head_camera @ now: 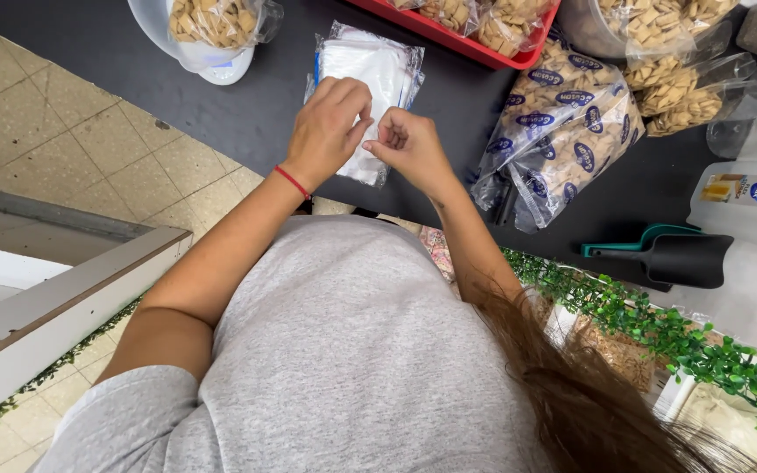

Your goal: The person scoops small beige snack pieces from a bulk bag into a black scoop, then pours them into a clear plastic bag. The person repeats this process multiple times, filling several bags and placing them into a red tray. The person also uses a white bowl to temporarily hold some snack pieces.

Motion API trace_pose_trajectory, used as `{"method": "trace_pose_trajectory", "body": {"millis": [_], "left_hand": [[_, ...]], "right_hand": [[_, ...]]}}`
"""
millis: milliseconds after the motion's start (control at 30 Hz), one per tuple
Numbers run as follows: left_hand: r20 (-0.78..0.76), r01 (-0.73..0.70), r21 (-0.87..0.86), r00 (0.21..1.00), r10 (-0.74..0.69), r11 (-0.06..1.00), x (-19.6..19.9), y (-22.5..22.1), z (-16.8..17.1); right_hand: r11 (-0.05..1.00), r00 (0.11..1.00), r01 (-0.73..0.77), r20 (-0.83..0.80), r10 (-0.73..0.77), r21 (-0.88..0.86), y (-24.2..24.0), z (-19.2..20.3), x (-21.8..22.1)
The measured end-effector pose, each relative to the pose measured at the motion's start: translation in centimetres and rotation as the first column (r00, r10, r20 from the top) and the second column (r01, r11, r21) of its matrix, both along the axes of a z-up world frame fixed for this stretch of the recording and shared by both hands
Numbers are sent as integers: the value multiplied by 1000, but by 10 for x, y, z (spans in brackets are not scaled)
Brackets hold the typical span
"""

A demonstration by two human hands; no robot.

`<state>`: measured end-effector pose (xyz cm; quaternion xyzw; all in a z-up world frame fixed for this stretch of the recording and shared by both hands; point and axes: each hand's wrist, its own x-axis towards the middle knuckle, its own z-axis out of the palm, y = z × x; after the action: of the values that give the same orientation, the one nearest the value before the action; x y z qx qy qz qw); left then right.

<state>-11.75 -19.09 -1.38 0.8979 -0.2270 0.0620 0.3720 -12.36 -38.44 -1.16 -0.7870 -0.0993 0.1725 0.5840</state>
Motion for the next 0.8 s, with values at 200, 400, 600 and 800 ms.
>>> {"method": "trace_pose_trajectory", "body": {"millis": [200,400,600,800], "left_hand": [[-6,94,64,996,-94,993,-1,-1,-15],[-188,94,83,979,-77,992,1,-4,-29],[-209,74,-93,974,-92,993,-3,-10,16],[-166,145,118,978,-124,982,-16,-11,8]], "right_hand": [[973,987,-81,121,109,-216,-21,-8,21],[842,922,-41,305,240,-538,-19,35,21],[838,846,-174,358,396,-517,-3,52,-6],[555,798,-193,200,569,-809,10,27,-15]]}}
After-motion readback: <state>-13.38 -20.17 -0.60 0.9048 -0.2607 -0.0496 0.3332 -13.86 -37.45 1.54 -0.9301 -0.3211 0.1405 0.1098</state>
